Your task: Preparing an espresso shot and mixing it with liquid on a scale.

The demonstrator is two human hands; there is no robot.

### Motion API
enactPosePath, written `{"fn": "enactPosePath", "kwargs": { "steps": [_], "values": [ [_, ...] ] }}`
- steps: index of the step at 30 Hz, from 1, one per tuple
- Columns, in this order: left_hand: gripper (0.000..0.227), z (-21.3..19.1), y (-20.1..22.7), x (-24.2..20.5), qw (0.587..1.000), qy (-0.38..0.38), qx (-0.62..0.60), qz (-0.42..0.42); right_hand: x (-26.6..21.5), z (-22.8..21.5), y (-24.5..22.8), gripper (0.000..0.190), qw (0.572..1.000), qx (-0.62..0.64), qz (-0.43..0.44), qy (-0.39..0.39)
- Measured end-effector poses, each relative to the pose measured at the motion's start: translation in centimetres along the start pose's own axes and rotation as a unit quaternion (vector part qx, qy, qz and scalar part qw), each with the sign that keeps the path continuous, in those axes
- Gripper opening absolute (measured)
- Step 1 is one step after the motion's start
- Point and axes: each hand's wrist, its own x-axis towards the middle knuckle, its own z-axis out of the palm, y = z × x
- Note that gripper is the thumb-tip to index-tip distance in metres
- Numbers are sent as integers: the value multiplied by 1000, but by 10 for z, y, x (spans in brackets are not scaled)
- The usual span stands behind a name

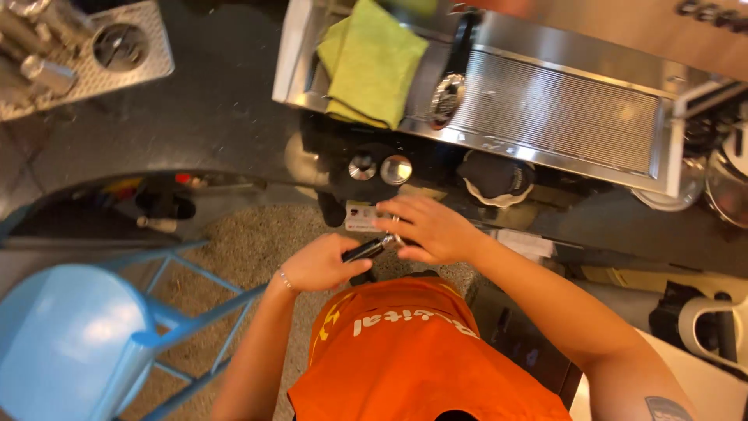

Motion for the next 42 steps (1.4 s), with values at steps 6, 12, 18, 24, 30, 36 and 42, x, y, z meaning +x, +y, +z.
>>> {"fn": "enactPosePath", "kwargs": {
  "steps": [6, 12, 18, 24, 30, 36, 42],
  "values": [
    [32, -15, 42, 6, 983, -160, 72, 54, -47, -59, -30, 71, 984, 168, 31, -57],
    [28, -13, 99, 20, 945, -285, 150, 58, -83, -102, -44, 71, 969, 247, 9, 4],
    [24, 4, 120, 57, 938, -316, 130, 59, -111, -139, -35, 69, 981, 185, 38, -30],
    [35, 27, 59, 103, 957, -282, 3, 64, -181, -135, 24, 60, 847, -128, 463, -229],
    [26, 101, 70, 118, 985, -31, -169, 12, -130, -165, 8, 64, 907, -117, 395, 85],
    [32, 122, 72, 152, 955, 14, -280, 100, -64, -211, 6, 99, 871, -150, 404, 236],
    [36, 123, 88, 158, 923, 84, -366, 86, -48, -228, 9, 102, 852, -134, 482, 157]
  ]
}}
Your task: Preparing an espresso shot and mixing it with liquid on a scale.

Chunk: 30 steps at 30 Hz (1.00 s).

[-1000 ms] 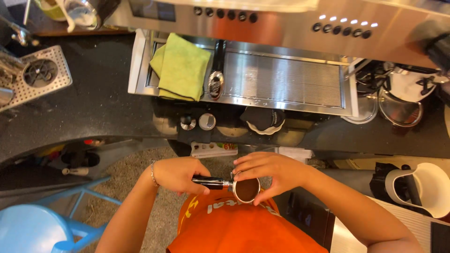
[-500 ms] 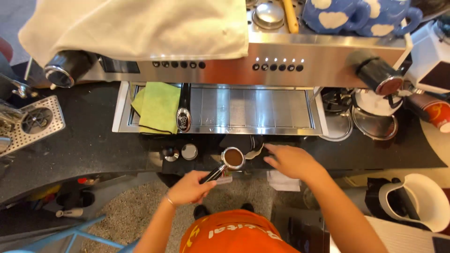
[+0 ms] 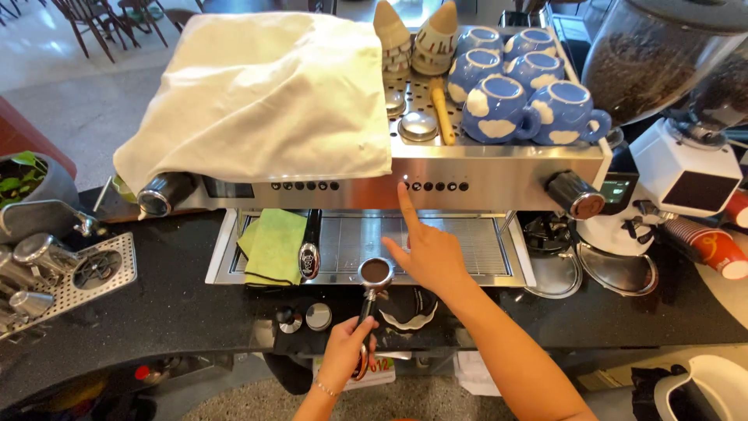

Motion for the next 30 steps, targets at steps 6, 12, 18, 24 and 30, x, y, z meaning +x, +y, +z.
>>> {"fn": "enactPosePath", "kwargs": {
  "steps": [6, 12, 18, 24, 30],
  "values": [
    [37, -7, 12, -33, 995, 90, 33, 9, -35, 33, 35, 32, 983, 168, -73, 17],
    [40, 11, 27, -55, 989, 113, 93, -12, -111, 78, 36, 37, 862, 332, -96, -372],
    [36, 48, 24, -60, 958, 61, 228, 164, -157, 184, 42, 42, 658, 657, 206, -305],
    [76, 81, 52, -69, 887, 24, 401, 228, -173, 166, 45, 29, 632, 722, 251, -129],
    [67, 96, 114, -24, 723, 159, 567, 361, -158, 121, 62, 28, 587, 760, 259, -103]
  ]
}}
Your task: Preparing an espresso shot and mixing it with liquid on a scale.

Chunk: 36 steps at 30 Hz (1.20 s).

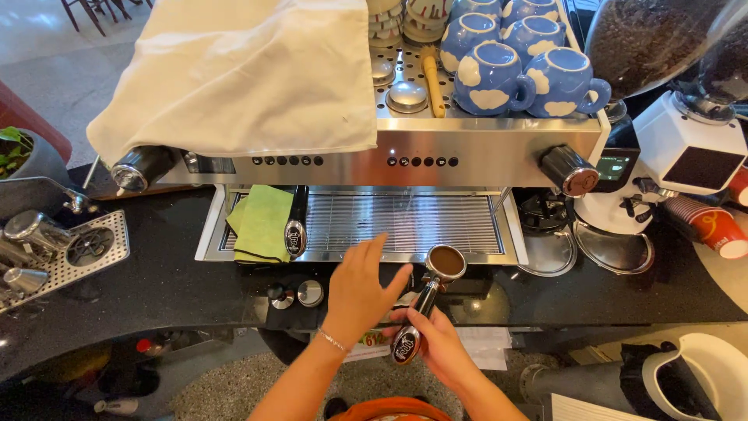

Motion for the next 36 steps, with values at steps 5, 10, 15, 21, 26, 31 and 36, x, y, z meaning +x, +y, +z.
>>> {"fn": "enactPosePath", "kwargs": {
  "steps": [5, 10, 15, 21, 26, 31, 36],
  "values": [
    [86, -6, 20, 69, 990, 102, 55, 84, -2, -7, -8, 23, 1000, 11, -17, 18],
    [88, 10, 28, 89, 987, 112, 102, 56, 2, -18, -5, 23, 999, 27, -31, 26],
    [80, 5, 22, 87, 978, 170, 88, 89, 2, -20, 1, 21, 998, 36, -38, 19],
    [37, 45, -96, 19, 992, 55, -53, 102, -1, -16, -4, 21, 998, 17, -55, 3],
    [66, 26, -190, -12, 983, 100, 150, -42, 2, -18, 3, 20, 998, 37, -53, 7],
    [84, 30, -251, -13, 961, 78, 250, -94, 3, -22, 9, 19, 998, 45, -46, 6],
    [72, 65, -202, -5, 955, 16, 213, -205, -3, -22, 5, 20, 997, 53, -48, 14]
  ]
}}
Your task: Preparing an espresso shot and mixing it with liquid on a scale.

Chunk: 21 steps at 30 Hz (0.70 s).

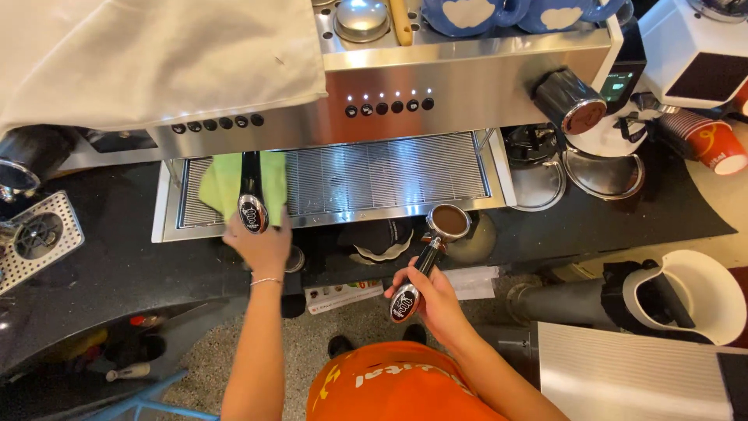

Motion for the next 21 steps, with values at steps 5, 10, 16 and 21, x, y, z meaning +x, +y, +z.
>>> {"fn": "enactPosePath", "kwargs": {
  "steps": [5, 10, 16, 21],
  "values": [
    [77, 34, 139, -34, 986, 23, -65, 152, -2, -19, -4, 20, 999, -12, -22, 33],
    [85, 36, 248, -59, 961, -64, -131, 235, -21, -51, -13, 19, 994, -32, -78, 73],
    [79, 62, 315, -74, 934, -70, -138, 323, -45, -70, -36, 16, 984, 19, -139, 111],
    [73, 65, 337, -77, 940, -68, -104, 318, -53, -76, -48, 17, 979, 2, -164, 118]
  ]
}}
